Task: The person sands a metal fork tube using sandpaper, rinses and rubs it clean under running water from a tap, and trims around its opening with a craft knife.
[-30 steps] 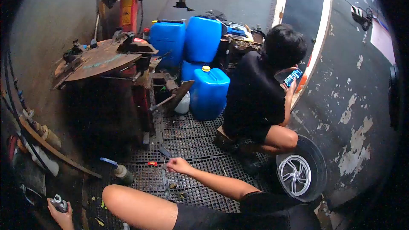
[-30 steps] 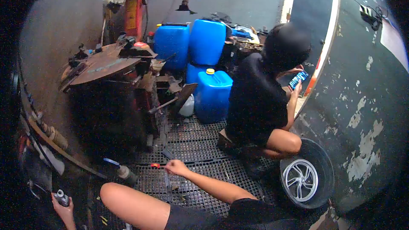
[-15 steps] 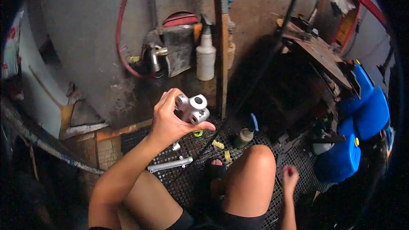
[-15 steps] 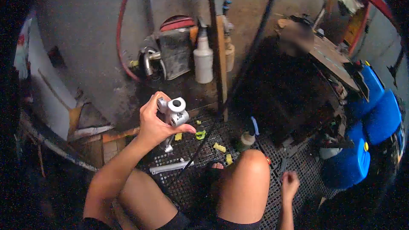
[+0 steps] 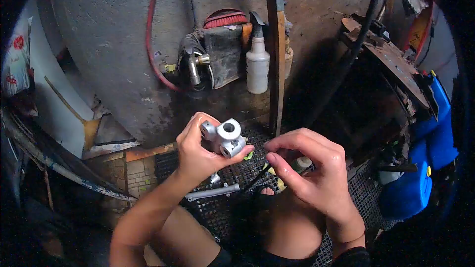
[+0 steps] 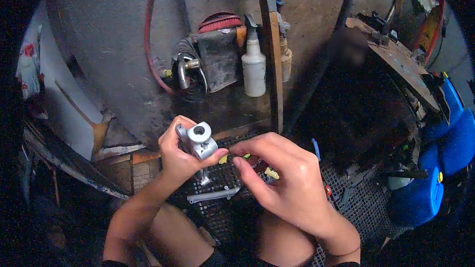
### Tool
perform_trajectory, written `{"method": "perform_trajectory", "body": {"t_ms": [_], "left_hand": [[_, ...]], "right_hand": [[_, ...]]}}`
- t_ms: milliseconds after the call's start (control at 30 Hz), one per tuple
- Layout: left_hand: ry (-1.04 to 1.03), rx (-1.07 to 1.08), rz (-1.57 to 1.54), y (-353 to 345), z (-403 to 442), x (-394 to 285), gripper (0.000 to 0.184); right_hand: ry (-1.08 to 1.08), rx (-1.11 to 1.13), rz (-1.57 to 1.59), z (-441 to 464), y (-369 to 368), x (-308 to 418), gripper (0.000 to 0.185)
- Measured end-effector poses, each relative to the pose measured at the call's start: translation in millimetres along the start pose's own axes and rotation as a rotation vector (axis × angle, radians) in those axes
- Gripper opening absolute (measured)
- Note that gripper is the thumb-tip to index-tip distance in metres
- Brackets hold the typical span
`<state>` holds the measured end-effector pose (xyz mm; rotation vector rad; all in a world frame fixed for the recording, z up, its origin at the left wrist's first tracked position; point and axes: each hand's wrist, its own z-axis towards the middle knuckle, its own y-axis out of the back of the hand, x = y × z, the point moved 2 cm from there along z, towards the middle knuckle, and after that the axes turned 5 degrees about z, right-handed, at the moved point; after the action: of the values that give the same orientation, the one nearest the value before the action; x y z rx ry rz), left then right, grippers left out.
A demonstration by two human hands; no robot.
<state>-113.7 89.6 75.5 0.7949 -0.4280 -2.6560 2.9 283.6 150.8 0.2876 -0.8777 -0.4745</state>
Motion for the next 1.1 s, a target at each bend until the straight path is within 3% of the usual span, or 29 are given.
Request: {"method": "perform_trajectory", "body": {"t_ms": [100,167,200,333,633,1100], "left_hand": [[-0.133,-0.018,-0.02,5,1,6,0.059],[-0.266,-0.013,-0.029,8,6,3,0.059],[-0.295,-0.027,-0.045,9,7,2,0.057],[-0.318,-0.056,-0.054,8,8,1,0.054],[-0.438,-0.014,-0.009,8,9,-5,0.053],[-0.435,0.001,0.036,5,6,-6,0.052]], "right_hand": [[0.071,0.024,0.005,6,-10,-6,0.021],[-0.136,-0.048,0.233,6,-20,-9,0.028],[-0.152,-0.015,0.304,5,-25,-18,0.038],[-0.336,0.092,0.622,3,-34,-29,0.048],[-0.288,0.153,0.581,-2,-37,-37,0.044],[-0.298,0.112,0.725,-10,-42,-48,0.038]]}}
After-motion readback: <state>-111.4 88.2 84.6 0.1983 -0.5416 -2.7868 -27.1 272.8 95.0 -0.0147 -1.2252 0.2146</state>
